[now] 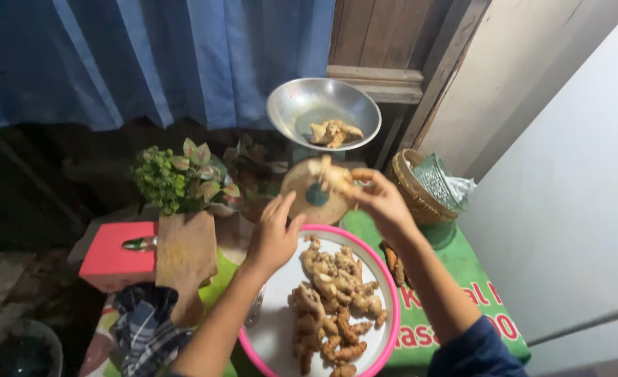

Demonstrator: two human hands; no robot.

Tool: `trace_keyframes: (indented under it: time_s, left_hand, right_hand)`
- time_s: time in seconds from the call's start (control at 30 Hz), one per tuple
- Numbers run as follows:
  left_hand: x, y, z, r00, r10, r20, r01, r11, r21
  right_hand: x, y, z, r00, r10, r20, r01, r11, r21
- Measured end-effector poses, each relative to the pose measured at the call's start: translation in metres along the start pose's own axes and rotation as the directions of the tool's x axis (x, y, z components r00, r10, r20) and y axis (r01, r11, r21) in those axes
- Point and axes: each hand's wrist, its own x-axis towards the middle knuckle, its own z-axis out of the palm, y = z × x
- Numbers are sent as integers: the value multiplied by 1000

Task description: The person sorts ginger roots from a pink tray into a metal weighing bowl on a scale. They repeatedly pick up ginger pieces, place them in the bowl, and occasionally return some to the tray. A knife and cutting board are present but not used.

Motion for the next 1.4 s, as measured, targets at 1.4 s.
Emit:
trace_keyframes:
  time_s: [1.4]
  left_hand:
    - [206,-39,75,923,-180,339,17,902,432]
  right_hand:
    - [244,11,-45,994,-62,-92,-42,553,-832]
